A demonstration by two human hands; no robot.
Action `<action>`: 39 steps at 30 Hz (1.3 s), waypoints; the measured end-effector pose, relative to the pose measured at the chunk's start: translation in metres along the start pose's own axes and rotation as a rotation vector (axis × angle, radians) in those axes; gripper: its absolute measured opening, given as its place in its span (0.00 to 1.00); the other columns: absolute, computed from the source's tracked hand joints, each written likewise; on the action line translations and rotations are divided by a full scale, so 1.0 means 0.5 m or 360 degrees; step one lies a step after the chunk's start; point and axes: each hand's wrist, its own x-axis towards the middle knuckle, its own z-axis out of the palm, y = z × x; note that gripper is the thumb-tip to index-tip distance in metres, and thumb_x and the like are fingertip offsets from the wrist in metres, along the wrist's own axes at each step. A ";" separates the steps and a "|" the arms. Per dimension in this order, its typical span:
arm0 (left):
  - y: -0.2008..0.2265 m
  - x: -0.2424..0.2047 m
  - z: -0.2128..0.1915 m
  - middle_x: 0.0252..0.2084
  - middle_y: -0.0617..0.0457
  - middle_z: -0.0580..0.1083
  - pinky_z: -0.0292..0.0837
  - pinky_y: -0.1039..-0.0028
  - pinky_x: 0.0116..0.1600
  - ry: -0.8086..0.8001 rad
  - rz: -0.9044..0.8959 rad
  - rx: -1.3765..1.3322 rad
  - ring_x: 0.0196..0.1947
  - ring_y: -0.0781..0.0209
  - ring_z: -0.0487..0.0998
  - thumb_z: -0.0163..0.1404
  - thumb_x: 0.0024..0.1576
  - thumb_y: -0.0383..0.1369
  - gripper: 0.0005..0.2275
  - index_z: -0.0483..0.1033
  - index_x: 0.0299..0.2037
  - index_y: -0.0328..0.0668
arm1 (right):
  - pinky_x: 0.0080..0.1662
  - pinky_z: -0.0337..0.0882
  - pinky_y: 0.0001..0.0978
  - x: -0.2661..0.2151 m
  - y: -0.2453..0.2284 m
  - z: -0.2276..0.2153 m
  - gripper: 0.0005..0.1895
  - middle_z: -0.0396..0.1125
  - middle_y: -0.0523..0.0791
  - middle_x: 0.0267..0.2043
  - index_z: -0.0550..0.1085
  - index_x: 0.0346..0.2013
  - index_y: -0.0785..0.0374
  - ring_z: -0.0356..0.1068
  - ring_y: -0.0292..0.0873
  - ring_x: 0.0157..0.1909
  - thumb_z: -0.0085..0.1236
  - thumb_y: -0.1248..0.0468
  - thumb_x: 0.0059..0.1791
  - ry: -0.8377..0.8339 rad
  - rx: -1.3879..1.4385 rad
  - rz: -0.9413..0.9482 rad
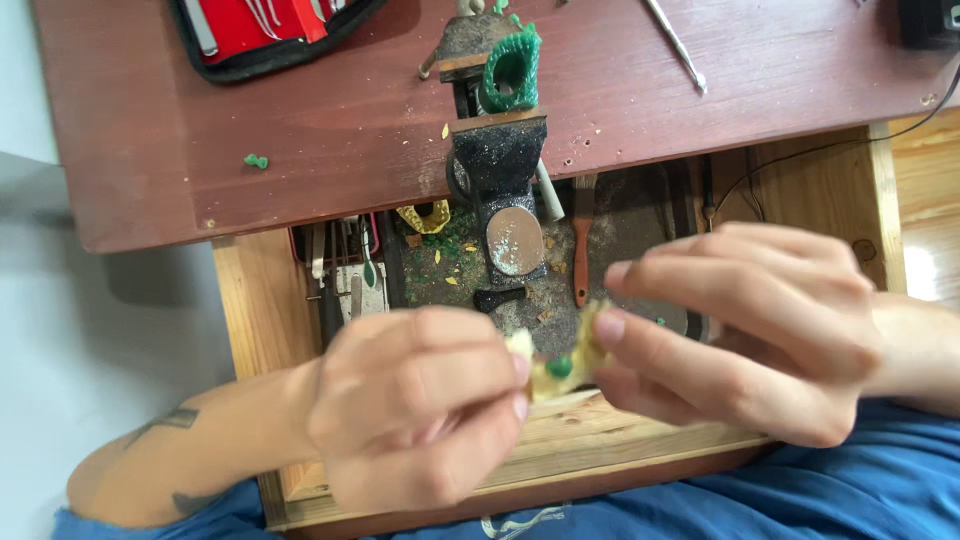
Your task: The person uses a metal sculpting tool to carve and shape a small piece of yellow clay held in the left hand. The person repeatedly scrapes the surface to refine the edges and contours of the clay piece.
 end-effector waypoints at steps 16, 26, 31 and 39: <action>-0.042 -0.016 0.033 0.40 0.47 0.70 0.79 0.68 0.40 0.0165 -0.0337 0.0069 0.34 0.57 0.77 0.60 0.60 0.26 0.09 0.69 0.40 0.43 | 0.51 0.80 0.38 0.006 0.002 0.042 0.23 0.70 0.66 0.57 0.70 0.59 0.76 0.80 0.56 0.53 0.60 0.60 0.57 0.0092 -0.0200 0.0342; -0.054 -0.047 0.005 0.44 0.48 0.71 0.85 0.72 0.48 -0.0052 -0.0136 0.0010 0.46 0.51 0.80 0.66 0.56 0.19 0.10 0.76 0.38 0.40 | 0.33 0.73 0.38 -0.007 0.033 0.103 0.17 0.68 0.68 0.47 0.70 0.54 0.77 0.73 0.54 0.32 0.47 0.62 0.60 0.0377 -0.0081 -0.0033; -0.066 -0.051 0.024 0.42 0.48 0.71 0.86 0.71 0.46 -0.0007 -0.0056 -0.0060 0.44 0.47 0.82 0.61 0.58 0.20 0.07 0.75 0.38 0.39 | 0.34 0.76 0.36 -0.020 0.034 0.116 0.12 0.70 0.64 0.46 0.71 0.52 0.73 0.74 0.52 0.33 0.52 0.66 0.58 0.0485 -0.0060 -0.0068; -0.069 -0.055 0.030 0.40 0.44 0.70 0.89 0.54 0.52 0.0023 0.0064 -0.0188 0.45 0.42 0.79 0.50 0.61 0.19 0.04 0.74 0.35 0.37 | 0.32 0.73 0.36 -0.041 0.033 0.130 0.07 0.71 0.55 0.48 0.73 0.48 0.69 0.76 0.51 0.36 0.54 0.69 0.56 0.0630 -0.0028 -0.0213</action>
